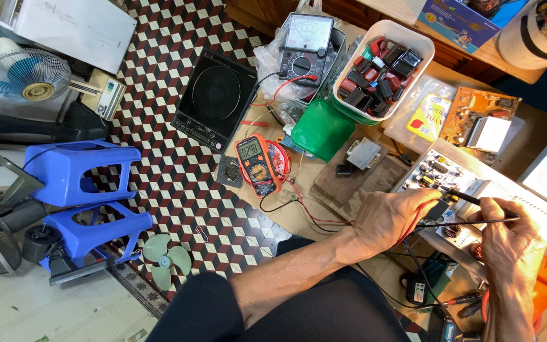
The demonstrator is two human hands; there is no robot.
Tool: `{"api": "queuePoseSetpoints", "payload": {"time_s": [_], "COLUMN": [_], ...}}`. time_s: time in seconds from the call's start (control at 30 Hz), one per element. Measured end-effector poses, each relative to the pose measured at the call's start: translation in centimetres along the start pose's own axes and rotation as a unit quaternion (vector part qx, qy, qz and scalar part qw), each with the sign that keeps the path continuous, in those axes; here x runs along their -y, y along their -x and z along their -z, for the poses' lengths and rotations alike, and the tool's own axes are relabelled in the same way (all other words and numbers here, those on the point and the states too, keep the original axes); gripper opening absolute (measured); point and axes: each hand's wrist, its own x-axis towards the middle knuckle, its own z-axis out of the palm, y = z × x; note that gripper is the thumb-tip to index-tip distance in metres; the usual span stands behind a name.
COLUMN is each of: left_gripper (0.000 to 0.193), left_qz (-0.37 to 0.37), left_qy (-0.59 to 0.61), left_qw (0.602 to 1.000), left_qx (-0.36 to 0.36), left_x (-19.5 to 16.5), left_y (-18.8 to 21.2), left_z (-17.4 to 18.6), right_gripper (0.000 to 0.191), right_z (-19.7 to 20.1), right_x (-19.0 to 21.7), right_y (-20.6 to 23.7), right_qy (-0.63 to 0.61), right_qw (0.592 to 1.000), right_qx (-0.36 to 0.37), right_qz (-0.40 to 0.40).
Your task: The person uses a multimeter to test points on a circuit board, then retrieves a small component from a plastic bag and places it on the board. The person continues to probe the board with the multimeter leads.
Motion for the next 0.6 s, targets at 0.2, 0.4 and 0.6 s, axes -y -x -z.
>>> {"api": "queuePoseSetpoints", "payload": {"time_s": [0.2,0.4,0.6], "left_gripper": [0.021,0.021,0.021], "left_qz": [0.001,0.0,0.002], "left_qy": [0.011,0.019,0.015], "left_qw": [1.0,1.0,1.0], "left_qx": [0.002,0.003,0.002], "left_x": [0.03,0.07,0.22], "left_y": [-0.15,-0.06,-0.03], "left_z": [0.13,0.1,-0.01], "right_gripper": [0.027,0.027,0.028], "right_z": [-0.25,-0.18,-0.11], "right_x": [-0.44,-0.64,-0.14], "right_y": [-0.32,-0.32,-0.17], "right_qy": [-0.034,-0.018,0.006], "right_qw": [0.999,1.0,1.0], "right_qx": [0.003,0.001,0.0], "right_qz": [-0.01,-0.003,-0.004]}}
